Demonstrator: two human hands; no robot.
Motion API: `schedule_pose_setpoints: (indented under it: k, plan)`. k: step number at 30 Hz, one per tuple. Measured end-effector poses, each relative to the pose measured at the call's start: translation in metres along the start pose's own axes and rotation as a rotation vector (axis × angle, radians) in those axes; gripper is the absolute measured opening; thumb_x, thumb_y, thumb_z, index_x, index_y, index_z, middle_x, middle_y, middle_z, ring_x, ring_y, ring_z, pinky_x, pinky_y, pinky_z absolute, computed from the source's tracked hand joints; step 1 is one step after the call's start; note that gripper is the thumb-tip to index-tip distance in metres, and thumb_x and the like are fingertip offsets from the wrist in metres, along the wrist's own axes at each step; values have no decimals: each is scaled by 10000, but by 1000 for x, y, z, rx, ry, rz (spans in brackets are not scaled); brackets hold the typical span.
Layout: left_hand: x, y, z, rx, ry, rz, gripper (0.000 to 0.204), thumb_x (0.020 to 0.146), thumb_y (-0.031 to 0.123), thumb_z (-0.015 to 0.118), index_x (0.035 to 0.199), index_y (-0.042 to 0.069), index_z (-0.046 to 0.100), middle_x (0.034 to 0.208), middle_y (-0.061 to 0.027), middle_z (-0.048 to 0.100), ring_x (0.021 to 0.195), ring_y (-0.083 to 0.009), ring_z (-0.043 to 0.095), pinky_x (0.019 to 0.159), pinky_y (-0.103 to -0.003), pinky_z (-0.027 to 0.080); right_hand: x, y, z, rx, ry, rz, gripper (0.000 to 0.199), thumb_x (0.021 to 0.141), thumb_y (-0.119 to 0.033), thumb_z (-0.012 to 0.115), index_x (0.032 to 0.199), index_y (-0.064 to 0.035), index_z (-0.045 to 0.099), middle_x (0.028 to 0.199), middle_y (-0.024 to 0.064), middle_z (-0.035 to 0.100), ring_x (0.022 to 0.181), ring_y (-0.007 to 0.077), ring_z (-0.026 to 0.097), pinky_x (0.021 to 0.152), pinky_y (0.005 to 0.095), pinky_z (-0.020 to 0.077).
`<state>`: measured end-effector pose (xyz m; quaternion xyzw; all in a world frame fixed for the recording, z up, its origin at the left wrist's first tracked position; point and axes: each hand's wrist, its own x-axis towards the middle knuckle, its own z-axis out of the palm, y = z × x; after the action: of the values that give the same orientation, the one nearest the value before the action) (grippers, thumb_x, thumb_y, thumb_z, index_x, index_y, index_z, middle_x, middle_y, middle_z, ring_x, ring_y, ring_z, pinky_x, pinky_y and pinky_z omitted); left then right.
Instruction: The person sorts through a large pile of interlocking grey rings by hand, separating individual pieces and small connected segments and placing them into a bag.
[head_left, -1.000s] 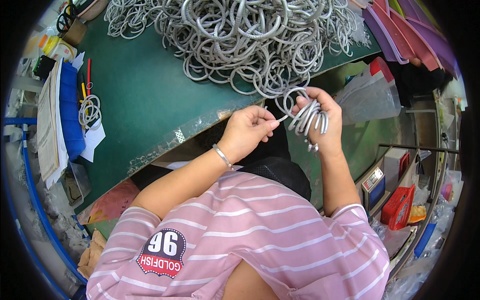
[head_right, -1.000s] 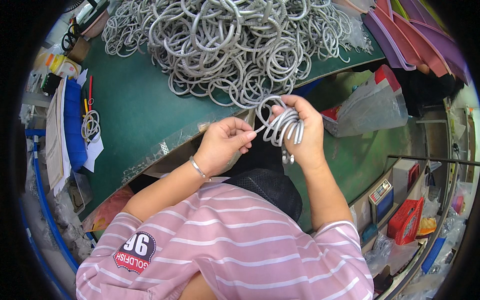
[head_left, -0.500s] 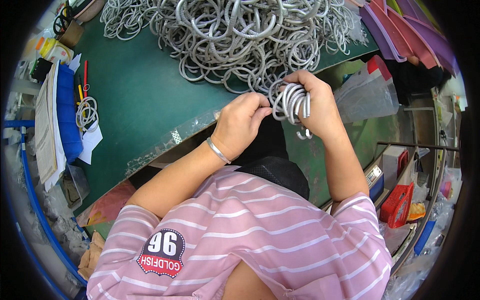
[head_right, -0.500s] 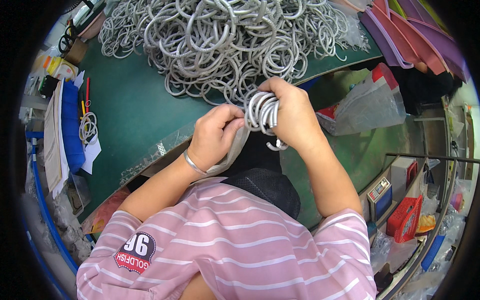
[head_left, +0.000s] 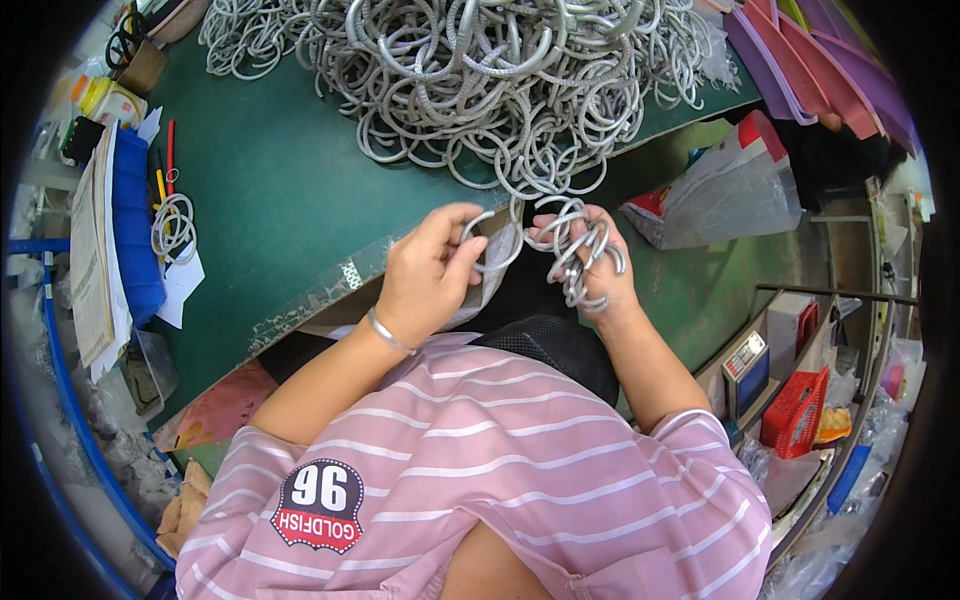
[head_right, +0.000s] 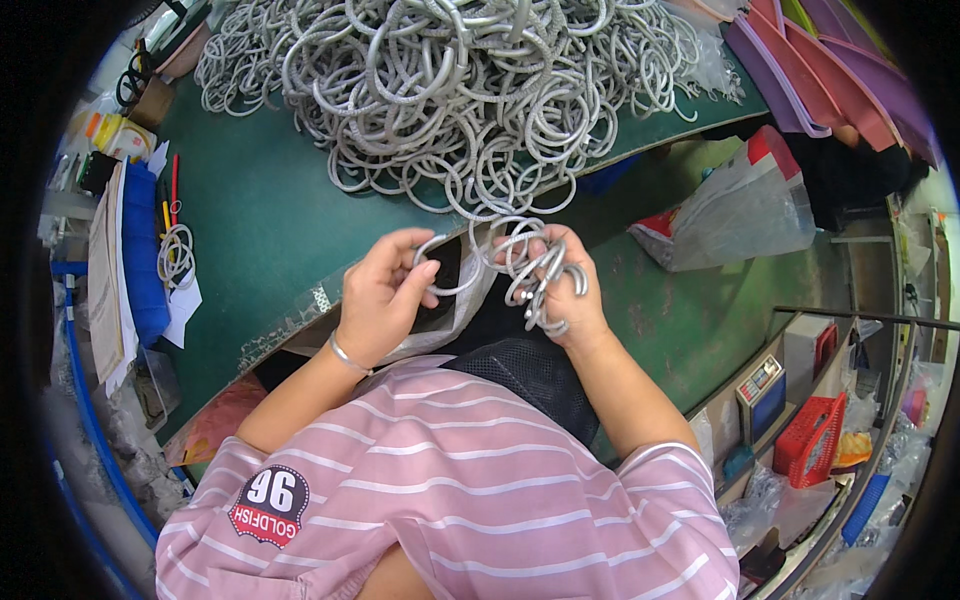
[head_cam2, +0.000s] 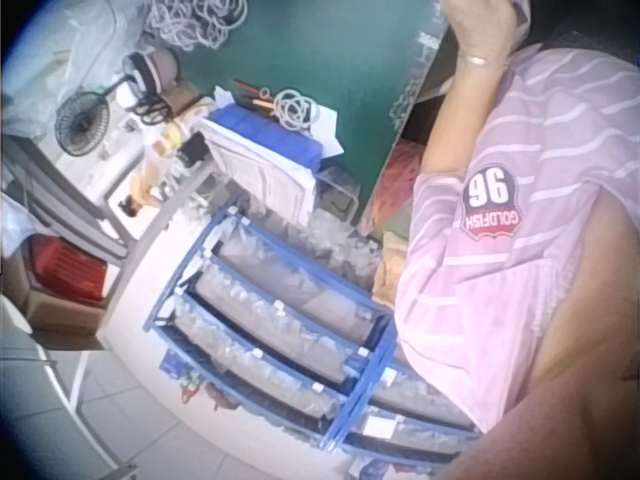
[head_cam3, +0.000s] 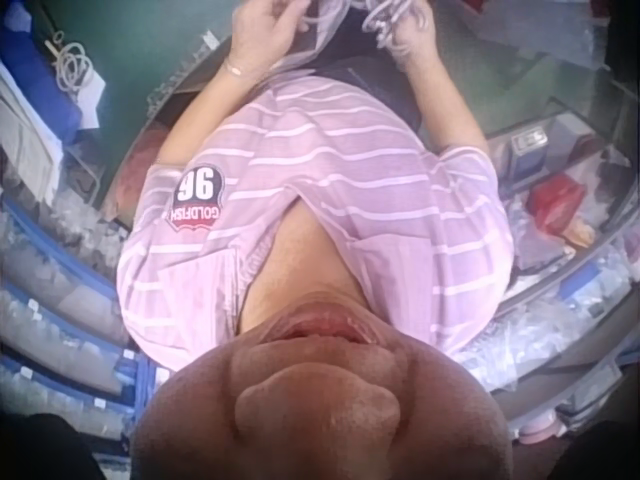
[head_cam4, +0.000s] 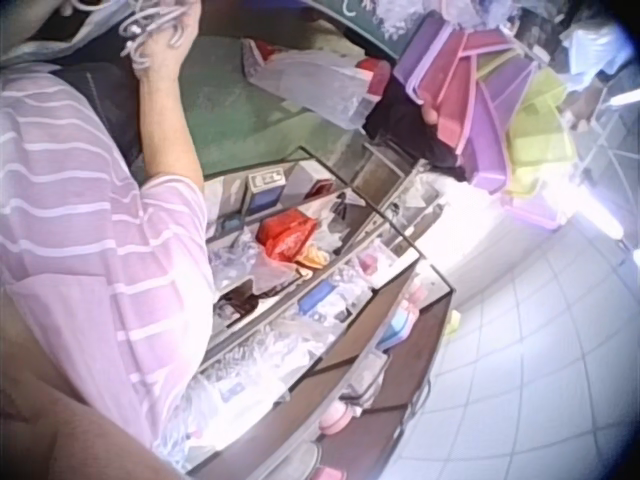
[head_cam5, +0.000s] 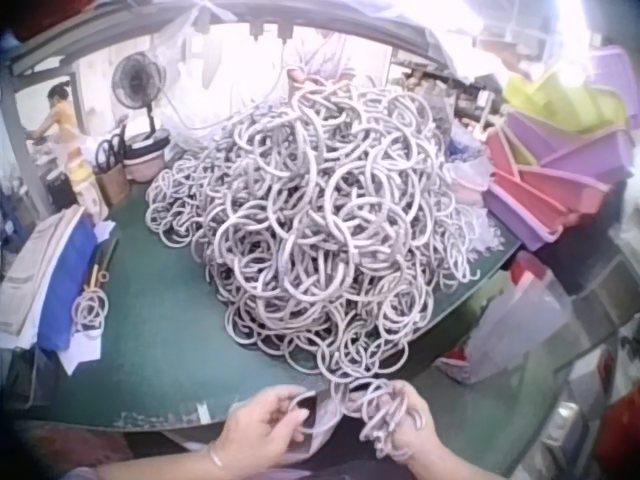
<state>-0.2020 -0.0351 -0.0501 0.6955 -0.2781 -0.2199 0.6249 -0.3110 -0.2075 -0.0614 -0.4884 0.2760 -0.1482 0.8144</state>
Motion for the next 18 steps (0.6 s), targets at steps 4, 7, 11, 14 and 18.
schedule_pose_setpoints:
  k: [4,7,11,14,18]
  plan:
    - [-23,-8,-22,299,-51,136,272,830,-41,593,1101,-28,568,795,-80,601,562,-104,596,513,-222,478,-3,10,-13,-96,-50,-8,241,926,-205,535,1073,-32,454,1019,170,625,845,212,645,476,221,512]
    - [-34,-28,-36,601,-143,232,321,811,-1,614,1125,-41,558,847,-159,620,669,-198,647,588,-292,502,-2,16,-17,-34,-29,29,214,905,-185,574,1030,-47,469,995,152,635,760,164,626,471,215,501]
    - [-36,-38,-39,647,-363,-111,419,838,113,626,1199,-64,507,1028,-205,627,948,-236,633,785,-317,497,-2,13,-10,-31,-11,12,232,876,-173,621,990,-34,475,940,134,651,662,130,599,463,215,482]
    - [-15,-34,-17,19,-373,-314,466,899,165,579,1273,-73,432,1187,-159,588,1037,-202,595,856,-286,480,-3,10,-7,-74,0,4,233,872,-184,630,982,-29,494,871,119,649,594,122,577,448,212,465]
    - [15,-16,31,-870,-236,-578,341,930,259,546,1170,18,527,979,-52,605,814,-109,562,716,-244,479,-3,-7,-2,-127,10,-7,225,864,-192,642,949,-18,527,748,82,623,519,105,538,423,198,427]
